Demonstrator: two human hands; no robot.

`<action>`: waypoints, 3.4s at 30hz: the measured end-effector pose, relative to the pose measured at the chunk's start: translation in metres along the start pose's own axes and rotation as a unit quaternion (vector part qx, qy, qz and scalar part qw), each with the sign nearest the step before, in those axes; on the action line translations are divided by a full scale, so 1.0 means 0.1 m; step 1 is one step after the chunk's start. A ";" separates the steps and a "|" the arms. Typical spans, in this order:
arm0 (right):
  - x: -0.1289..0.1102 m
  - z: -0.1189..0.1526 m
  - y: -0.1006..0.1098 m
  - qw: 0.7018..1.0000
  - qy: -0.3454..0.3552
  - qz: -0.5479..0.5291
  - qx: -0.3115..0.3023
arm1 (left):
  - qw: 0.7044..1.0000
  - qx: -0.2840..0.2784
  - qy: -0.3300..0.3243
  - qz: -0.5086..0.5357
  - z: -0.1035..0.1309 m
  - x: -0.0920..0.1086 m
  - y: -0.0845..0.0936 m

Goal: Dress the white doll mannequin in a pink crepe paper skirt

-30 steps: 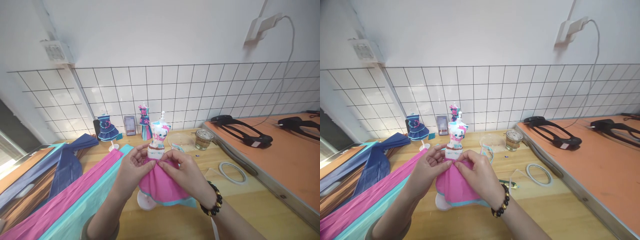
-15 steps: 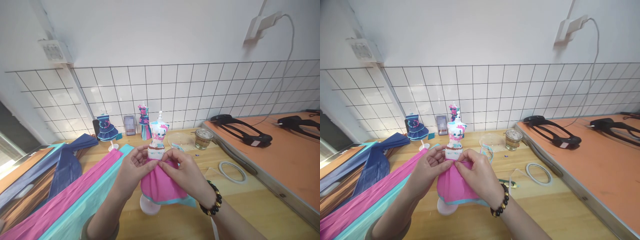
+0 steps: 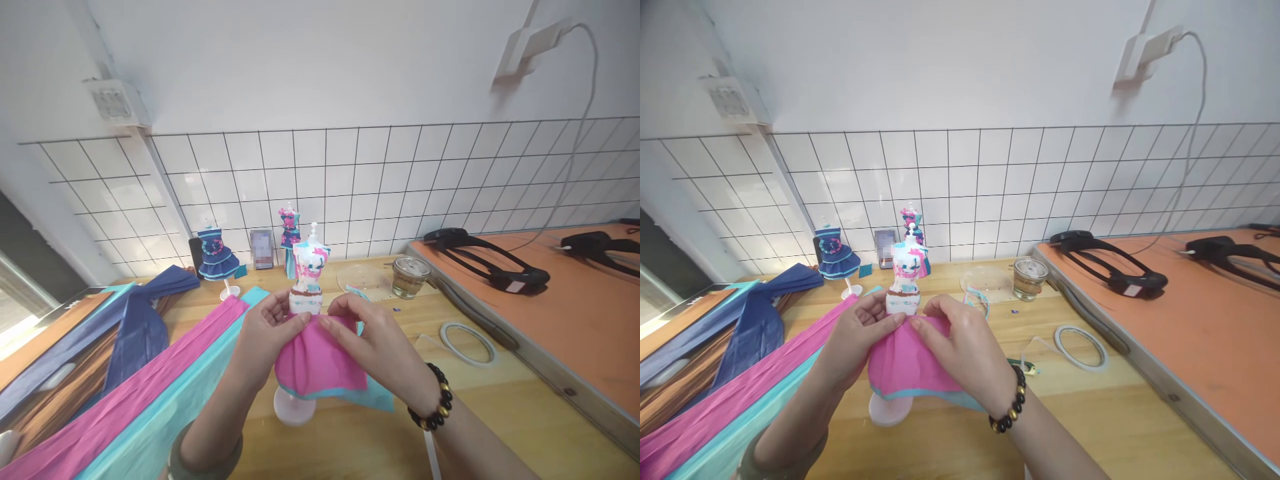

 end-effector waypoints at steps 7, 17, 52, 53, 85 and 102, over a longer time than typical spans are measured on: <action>-0.39 0.15 -0.20 0.964 0.222 0.123 -0.085 | 0.997 0.043 0.031 0.052 -0.09 -0.06 0.17; -0.45 0.30 -0.55 0.897 0.383 0.214 -0.050 | 0.994 0.046 0.038 0.095 -0.09 -0.05 0.28; 0.14 -0.02 -0.21 0.982 -0.076 -0.169 -0.014 | 0.993 -0.114 -0.012 -0.008 0.03 0.09 -0.01; 0.13 -0.02 -0.20 0.986 -0.071 -0.153 -0.003 | 0.993 -0.115 -0.010 -0.005 0.03 0.08 -0.02; 0.09 -0.03 -0.12 0.990 -0.050 -0.124 -0.034 | 0.994 -0.102 -0.023 -0.012 0.01 0.07 -0.01; 0.14 -0.05 -0.14 0.982 -0.103 -0.157 -0.023 | 0.993 -0.120 -0.011 -0.001 0.02 0.06 -0.06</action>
Point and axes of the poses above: each hand's wrist, its own z-axis away from the middle knuckle, its own y-axis out of the back of the hand, x = y × z, the point moved 6 cm from there along -z, towards the middle knuckle, and after that the axes turned 14 degrees about -z, right-handed, at the moved point
